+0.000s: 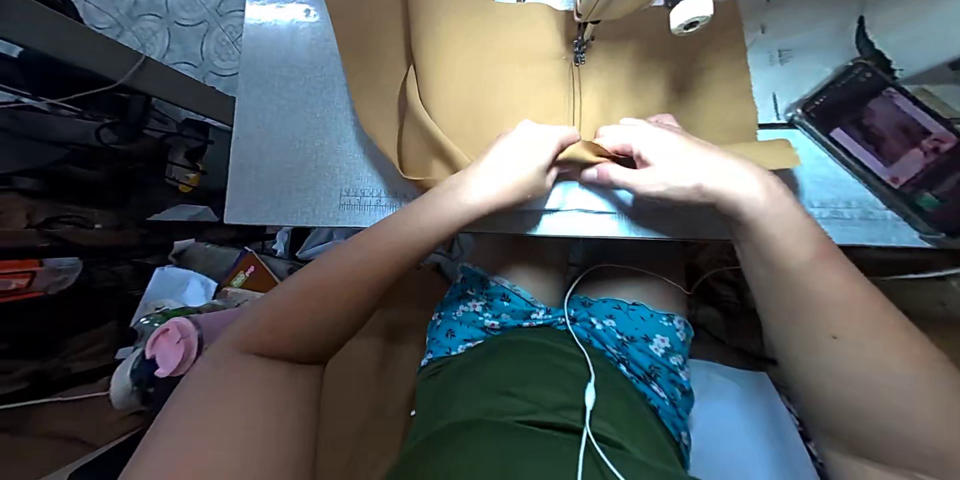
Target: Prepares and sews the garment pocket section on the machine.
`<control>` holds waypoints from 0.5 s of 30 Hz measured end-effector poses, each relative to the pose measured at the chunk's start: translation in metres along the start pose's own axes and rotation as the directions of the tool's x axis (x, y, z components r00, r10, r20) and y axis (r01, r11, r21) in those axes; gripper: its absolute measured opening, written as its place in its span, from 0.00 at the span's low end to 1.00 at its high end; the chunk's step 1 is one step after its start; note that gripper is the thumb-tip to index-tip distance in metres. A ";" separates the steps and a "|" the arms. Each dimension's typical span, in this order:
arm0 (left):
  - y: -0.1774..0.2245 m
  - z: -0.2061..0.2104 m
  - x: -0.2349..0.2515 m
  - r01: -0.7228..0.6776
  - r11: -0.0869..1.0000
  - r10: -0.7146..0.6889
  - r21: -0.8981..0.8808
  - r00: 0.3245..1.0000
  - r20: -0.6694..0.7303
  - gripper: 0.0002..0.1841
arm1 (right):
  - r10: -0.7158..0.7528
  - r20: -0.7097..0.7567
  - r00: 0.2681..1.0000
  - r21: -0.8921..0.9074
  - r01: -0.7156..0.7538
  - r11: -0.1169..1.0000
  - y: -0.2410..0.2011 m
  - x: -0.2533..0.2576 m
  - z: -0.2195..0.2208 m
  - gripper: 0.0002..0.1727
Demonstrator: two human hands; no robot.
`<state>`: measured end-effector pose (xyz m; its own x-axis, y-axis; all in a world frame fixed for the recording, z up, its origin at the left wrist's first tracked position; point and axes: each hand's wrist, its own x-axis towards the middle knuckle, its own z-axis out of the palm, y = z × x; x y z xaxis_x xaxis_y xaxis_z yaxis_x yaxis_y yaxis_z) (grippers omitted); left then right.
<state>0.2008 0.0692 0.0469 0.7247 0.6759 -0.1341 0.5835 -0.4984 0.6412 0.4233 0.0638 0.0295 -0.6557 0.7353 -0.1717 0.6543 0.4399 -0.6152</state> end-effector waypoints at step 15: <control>0.002 -0.001 -0.006 -0.040 0.999 0.040 -0.001 0.998 -0.055 0.12 | 0.035 -0.127 0.991 0.066 -0.027 0.997 -0.007 -0.009 0.008 0.10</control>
<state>0.1967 0.0647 0.0500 0.7260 0.6844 -0.0671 0.5538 -0.5241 0.6470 0.4214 0.0498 0.0293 -0.5794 0.8096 -0.0939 0.6450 0.3851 -0.6600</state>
